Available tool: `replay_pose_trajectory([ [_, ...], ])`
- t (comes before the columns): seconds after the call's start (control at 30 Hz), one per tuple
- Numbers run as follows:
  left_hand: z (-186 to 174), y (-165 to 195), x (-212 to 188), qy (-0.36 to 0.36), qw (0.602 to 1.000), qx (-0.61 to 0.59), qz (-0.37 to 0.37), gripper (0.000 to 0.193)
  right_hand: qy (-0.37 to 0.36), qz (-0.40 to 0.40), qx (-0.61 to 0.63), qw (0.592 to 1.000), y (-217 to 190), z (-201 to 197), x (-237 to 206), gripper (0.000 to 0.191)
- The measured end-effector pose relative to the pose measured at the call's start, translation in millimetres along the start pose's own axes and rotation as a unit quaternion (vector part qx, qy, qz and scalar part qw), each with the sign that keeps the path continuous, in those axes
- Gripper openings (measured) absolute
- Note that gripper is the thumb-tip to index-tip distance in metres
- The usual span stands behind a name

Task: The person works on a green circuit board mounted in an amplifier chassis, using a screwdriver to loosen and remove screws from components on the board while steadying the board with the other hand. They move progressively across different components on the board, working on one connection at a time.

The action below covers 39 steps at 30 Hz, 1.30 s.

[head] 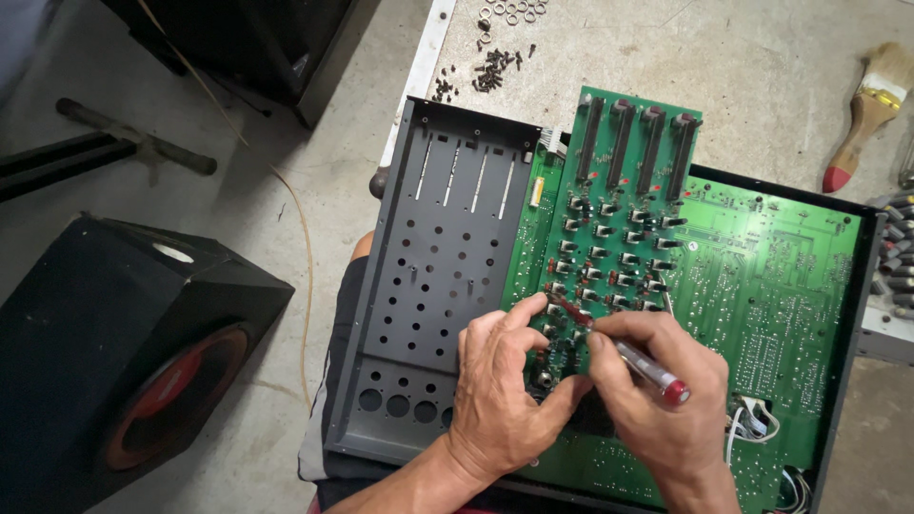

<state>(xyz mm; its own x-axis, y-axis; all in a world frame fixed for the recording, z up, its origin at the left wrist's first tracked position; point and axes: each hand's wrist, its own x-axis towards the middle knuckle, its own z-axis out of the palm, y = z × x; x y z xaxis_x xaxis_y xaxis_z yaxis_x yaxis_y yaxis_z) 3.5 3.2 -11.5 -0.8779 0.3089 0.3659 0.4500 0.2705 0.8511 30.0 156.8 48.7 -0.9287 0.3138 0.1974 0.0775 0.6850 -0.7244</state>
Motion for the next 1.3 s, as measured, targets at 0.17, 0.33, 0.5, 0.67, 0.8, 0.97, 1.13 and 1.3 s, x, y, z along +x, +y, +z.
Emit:
replay_pose_trajectory([
  [0.17, -1, 0, 1, 0.001, 1.0, -0.001, 0.006, 0.056, 0.046, 0.106, 0.052, 0.992, 9, -1, -12, 0.013],
  [0.33, -2, 0, 0, -0.002, 1.0, 0.001, 0.008, 0.056, 0.076, 0.109, 0.088, 0.987, 19, -5, -20, 0.015],
  [0.5, -1, -1, -1, -0.003, 1.0, -0.002, 0.006, 0.055, 0.069, 0.106, 0.089, 0.988, 22, 0, -19, 0.015],
  [0.67, -2, 0, 0, 0.0, 1.0, -0.001, 0.009, 0.055, 0.061, 0.11, 0.092, 0.988, 19, 4, -15, 0.015],
  [0.8, -2, 0, 0, 0.002, 1.0, -0.001, 0.01, 0.054, 0.052, 0.103, 0.073, 0.991, 14, 3, -11, 0.013],
  [0.97, -2, 1, 1, 0.0, 1.0, -0.001, 0.008, 0.055, 0.023, 0.08, 0.01, 0.996, 6, -2, 2, 0.012],
  [1.13, -3, 1, 1, -0.002, 1.0, -0.006, 0.009, 0.055, -0.005, 0.059, 0.022, 0.998, 1, -6, 7, 0.012],
  [1.3, -2, 0, 1, -0.002, 1.0, -0.006, 0.006, 0.055, -0.003, 0.02, -0.009, 1.0, 4, -7, 4, 0.012],
])
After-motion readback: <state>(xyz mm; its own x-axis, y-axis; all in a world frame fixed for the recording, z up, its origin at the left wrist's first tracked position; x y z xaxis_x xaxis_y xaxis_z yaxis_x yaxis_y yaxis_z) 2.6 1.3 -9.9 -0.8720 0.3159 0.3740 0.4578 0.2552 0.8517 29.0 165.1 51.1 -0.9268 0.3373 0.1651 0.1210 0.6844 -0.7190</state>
